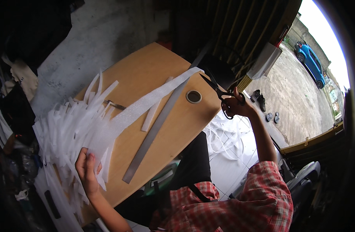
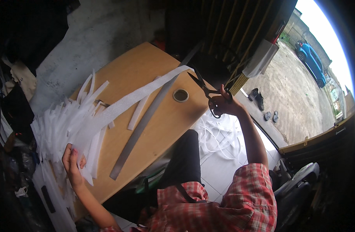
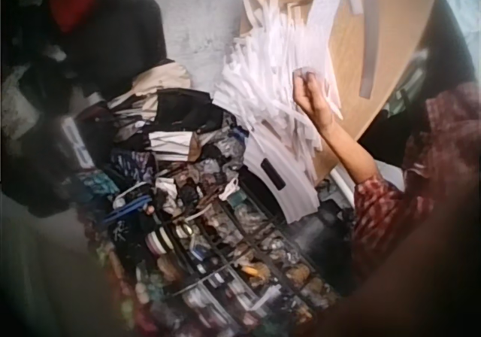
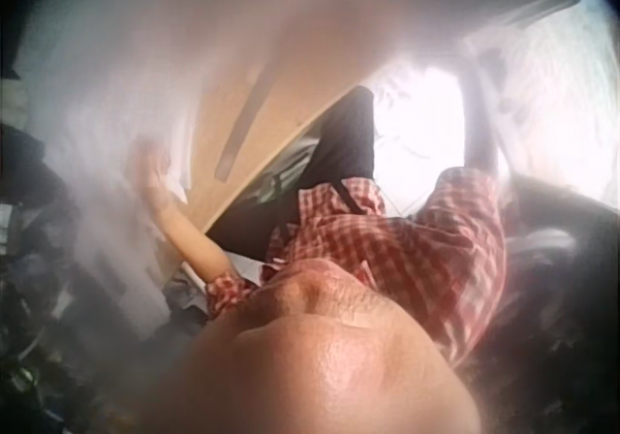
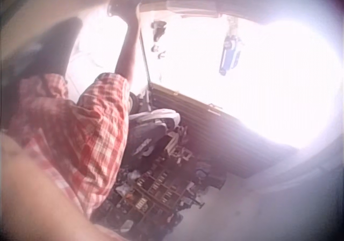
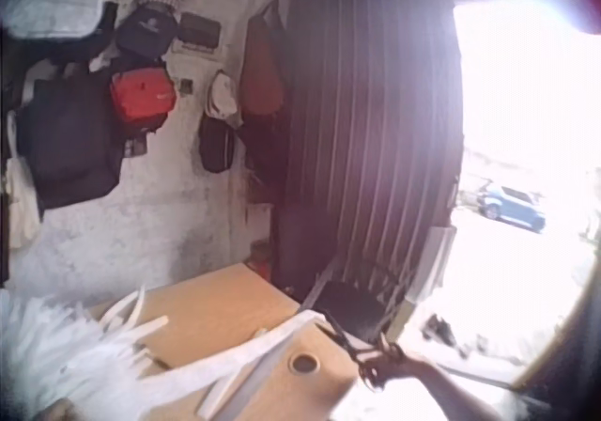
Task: The person sits at a low table and repeatedly cuts long white fabric strips into shorter pieces using shears. The cut pieces accumulate on the table as the person continues cutting.
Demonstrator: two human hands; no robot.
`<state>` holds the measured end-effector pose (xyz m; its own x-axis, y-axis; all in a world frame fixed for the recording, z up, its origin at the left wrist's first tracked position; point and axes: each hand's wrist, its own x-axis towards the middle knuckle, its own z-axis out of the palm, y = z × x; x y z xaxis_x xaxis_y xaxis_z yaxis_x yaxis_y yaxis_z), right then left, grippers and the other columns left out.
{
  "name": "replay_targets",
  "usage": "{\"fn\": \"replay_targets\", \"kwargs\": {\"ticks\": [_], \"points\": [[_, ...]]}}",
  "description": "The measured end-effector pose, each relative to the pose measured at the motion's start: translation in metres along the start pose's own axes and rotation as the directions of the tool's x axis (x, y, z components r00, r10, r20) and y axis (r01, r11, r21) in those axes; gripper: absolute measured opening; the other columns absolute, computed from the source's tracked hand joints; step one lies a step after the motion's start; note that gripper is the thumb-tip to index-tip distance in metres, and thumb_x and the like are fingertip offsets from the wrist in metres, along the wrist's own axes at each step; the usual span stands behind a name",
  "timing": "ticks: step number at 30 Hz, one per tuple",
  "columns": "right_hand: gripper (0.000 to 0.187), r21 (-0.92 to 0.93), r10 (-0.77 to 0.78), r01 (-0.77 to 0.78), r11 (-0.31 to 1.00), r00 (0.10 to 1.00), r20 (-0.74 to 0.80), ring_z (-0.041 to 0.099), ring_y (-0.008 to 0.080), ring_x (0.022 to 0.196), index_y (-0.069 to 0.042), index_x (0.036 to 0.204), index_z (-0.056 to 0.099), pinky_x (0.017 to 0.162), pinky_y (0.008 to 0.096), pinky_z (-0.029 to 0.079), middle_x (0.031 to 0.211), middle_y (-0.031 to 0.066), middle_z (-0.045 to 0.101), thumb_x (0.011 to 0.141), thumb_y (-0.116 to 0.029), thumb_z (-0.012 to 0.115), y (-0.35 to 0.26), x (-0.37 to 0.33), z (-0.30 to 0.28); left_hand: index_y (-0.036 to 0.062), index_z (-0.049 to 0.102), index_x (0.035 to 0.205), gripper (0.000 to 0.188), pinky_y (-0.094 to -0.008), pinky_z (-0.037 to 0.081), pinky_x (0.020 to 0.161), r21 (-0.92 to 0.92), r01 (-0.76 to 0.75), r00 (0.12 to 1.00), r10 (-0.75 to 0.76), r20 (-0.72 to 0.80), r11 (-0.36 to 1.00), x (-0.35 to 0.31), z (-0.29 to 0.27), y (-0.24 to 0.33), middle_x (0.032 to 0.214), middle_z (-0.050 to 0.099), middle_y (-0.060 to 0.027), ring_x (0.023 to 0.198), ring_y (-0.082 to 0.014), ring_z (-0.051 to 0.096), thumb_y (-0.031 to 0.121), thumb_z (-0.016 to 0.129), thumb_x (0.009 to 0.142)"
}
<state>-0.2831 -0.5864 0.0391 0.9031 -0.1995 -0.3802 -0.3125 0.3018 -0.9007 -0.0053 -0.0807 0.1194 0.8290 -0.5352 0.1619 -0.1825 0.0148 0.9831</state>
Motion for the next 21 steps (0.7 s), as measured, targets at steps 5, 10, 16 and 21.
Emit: {"fn": "replay_targets", "kwargs": {"ticks": [5,10,16,21], "points": [[0.101,-0.010,0.070,-0.070,0.998,0.996,0.053,0.049,0.0164,0.059,-0.001,0.091,0.059,0.054,0.0275,0.038,0.078,0.0052,0.054,0.077,-0.091,0.016,0.014,-0.005,0.000,0.0025,0.048,0.083,0.020,-0.0236,0.025,0.046,-0.012,-0.001,0.998,0.001,-0.061,1.000,-0.004,-0.017,-0.006,0.069,0.038,0.0025,0.058,-0.0056,0.031,0.019,0.053,0.093],[0.103,-0.118,0.001,0.001,0.993,1.000,0.014,0.048,0.0175,0.058,-0.003,0.090,0.059,0.055,0.0272,0.038,0.079,0.0058,0.055,0.072,-0.094,0.016,-0.008,0.046,-0.017,-0.0066,0.054,0.106,0.028,-0.0249,0.029,0.046,-0.107,-0.030,0.970,0.003,-0.243,0.994,-0.029,-0.053,-0.035,0.080,0.046,-0.0046,0.060,-0.0092,0.037,0.017,0.055,0.091],[0.088,0.035,-0.095,0.098,0.995,0.992,-0.085,0.052,0.0145,0.060,-0.002,0.085,0.060,0.055,0.0259,0.041,0.075,0.0043,0.056,0.082,-0.085,0.029,-0.062,0.088,-0.049,0.0002,0.050,0.089,0.020,-0.0252,0.028,0.047,0.001,0.111,0.988,-0.110,-0.109,0.994,-0.043,-0.044,-0.034,0.067,0.041,0.0029,0.058,-0.0062,0.035,0.018,0.058,0.091],[0.078,-0.140,-0.219,0.199,0.970,0.965,-0.144,0.052,0.0130,0.059,-0.007,0.085,0.058,0.055,0.0252,0.041,0.072,0.0026,0.054,0.083,-0.082,0.036,-0.135,0.116,-0.075,0.0060,0.042,0.075,0.024,-0.0229,0.019,0.052,0.046,0.234,0.970,-0.236,0.058,0.971,-0.028,0.000,-0.039,0.066,0.031,0.0077,0.062,-0.0017,0.025,0.014,0.056,0.093]]}}
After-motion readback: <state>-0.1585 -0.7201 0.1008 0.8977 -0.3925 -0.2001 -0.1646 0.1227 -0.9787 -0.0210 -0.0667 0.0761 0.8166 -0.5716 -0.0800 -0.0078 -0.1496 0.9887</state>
